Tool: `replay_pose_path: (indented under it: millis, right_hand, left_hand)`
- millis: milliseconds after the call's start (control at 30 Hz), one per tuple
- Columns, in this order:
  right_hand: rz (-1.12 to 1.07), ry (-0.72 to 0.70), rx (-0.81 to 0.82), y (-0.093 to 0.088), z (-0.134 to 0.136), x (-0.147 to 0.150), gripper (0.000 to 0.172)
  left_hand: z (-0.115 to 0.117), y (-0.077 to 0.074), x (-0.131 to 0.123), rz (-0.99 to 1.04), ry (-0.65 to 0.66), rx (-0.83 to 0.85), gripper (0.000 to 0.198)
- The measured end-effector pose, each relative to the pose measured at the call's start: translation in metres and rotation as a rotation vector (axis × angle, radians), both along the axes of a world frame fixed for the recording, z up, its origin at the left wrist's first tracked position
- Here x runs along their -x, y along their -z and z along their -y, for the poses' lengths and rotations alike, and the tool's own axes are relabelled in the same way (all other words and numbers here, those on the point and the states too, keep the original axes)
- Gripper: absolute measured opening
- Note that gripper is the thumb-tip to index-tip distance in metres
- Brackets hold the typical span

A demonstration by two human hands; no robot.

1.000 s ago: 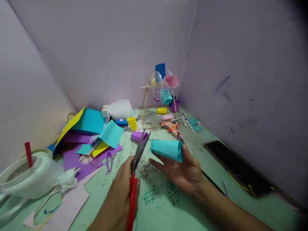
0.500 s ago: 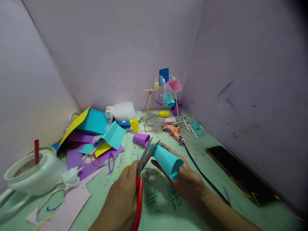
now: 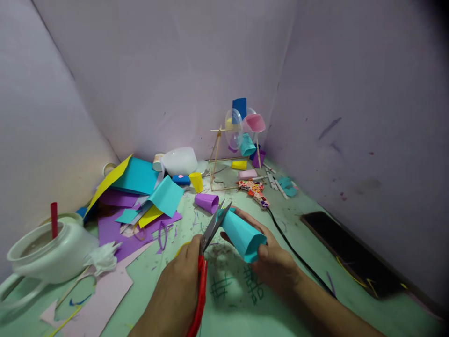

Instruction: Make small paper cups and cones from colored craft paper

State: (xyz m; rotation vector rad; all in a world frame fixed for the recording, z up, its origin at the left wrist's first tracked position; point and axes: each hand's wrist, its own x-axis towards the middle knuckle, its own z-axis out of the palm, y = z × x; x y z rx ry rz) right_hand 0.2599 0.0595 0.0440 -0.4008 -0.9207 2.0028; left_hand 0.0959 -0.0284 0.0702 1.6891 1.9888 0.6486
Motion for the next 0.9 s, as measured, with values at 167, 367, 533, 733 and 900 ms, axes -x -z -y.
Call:
replay_pose_path:
  millis: [167, 367, 533, 733, 900]
  right_hand:
    - [0.005, -0.003, -0.022, -0.002, 0.0, 0.0, 0.07]
    - [0.033, -0.007, -0.03, -0.007, -0.003, -0.002, 0.069]
    - [0.037, -0.05, -0.08, -0.013, -0.01, -0.007, 0.067]
    - [0.168, -0.071, -0.257, -0.013, -0.02, -0.016, 0.078]
    - [0.274, -0.046, -0.335, -0.008, -0.023, -0.017, 0.107]
  left_hand:
    - [0.001, -0.001, 0.0, 0.052, 0.013, -0.027, 0.04]
    - [0.003, -0.001, 0.004, 0.018, 0.068, -0.033, 0.045]
    - [0.002, -0.007, 0.01, 0.045, 0.104, -0.027, 0.039]
    - [0.003, -0.01, 0.019, 0.066, 0.195, -0.012, 0.037]
    - [0.004, -0.003, 0.024, 0.062, 0.171, -0.06, 0.041]
